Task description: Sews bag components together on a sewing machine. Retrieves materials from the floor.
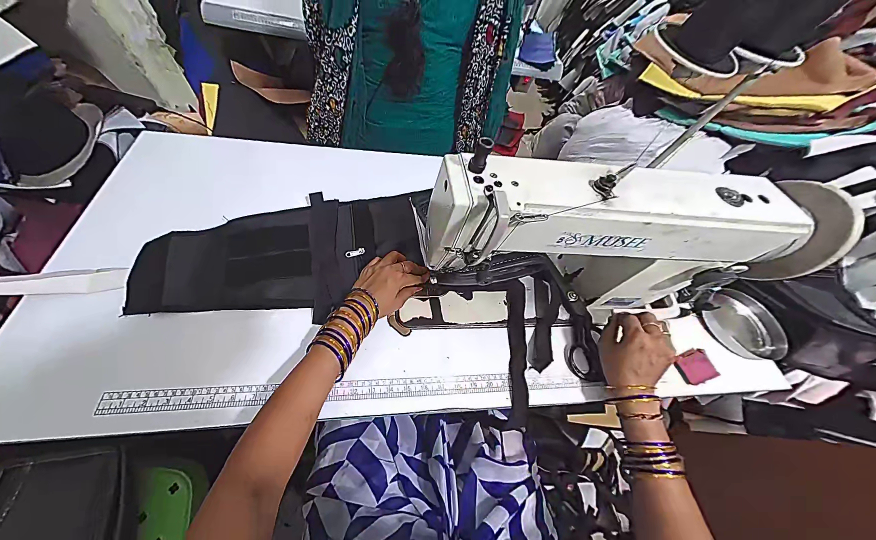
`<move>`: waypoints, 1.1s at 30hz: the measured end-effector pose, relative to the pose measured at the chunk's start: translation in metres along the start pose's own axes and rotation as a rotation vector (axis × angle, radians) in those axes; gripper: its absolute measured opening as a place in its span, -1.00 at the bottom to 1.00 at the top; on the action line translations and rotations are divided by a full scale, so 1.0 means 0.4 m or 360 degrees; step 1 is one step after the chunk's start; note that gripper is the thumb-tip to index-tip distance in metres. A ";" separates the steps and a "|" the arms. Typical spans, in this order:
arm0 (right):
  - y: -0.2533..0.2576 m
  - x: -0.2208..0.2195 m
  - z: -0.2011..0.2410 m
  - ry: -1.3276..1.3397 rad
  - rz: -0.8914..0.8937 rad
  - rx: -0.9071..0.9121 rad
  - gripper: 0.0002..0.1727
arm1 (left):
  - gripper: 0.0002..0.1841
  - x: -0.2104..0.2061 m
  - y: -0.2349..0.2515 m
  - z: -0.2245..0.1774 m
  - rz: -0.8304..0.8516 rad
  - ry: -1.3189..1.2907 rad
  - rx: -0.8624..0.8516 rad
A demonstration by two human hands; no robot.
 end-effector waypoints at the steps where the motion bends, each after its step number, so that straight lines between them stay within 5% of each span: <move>1: 0.002 0.001 0.000 0.0015 -0.0023 0.0033 -0.70 | -0.69 -0.004 -0.006 -0.002 0.0039 0.0012 -0.0018; 11: -0.021 0.073 0.012 0.0331 0.0183 0.0278 -0.70 | -0.63 -0.022 -0.002 0.033 0.0211 0.0015 -0.0065; 19: -0.097 -0.011 0.048 0.0401 0.0773 -0.0144 -0.54 | -0.58 -0.025 0.006 0.030 0.0368 -0.0008 0.0274; 22: -0.113 -0.030 0.017 0.1086 0.0718 -0.0430 -0.80 | -0.54 -0.025 0.003 0.029 0.0414 0.0057 0.0437; 25: -0.168 -0.034 0.025 0.2070 0.0687 -0.0976 -0.60 | -0.52 -0.035 0.007 0.035 0.0402 0.0102 0.0511; 28: -0.175 0.010 0.033 0.2163 0.0809 -0.0801 -0.71 | -0.52 -0.032 0.013 0.040 0.0351 0.0145 0.0534; 33: -0.128 0.026 0.069 0.2001 0.1138 -0.0474 -0.61 | -0.56 -0.022 0.048 0.073 0.0197 0.0147 0.0576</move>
Point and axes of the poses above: each hand's wrist, its own y-axis towards the middle knuckle, its own x-axis out of the back of the hand, z = x × y, the point moved 9 cm from there along y, towards the middle knuckle, and after that the axes turned 10 degrees about x, right-handed, at the moved point
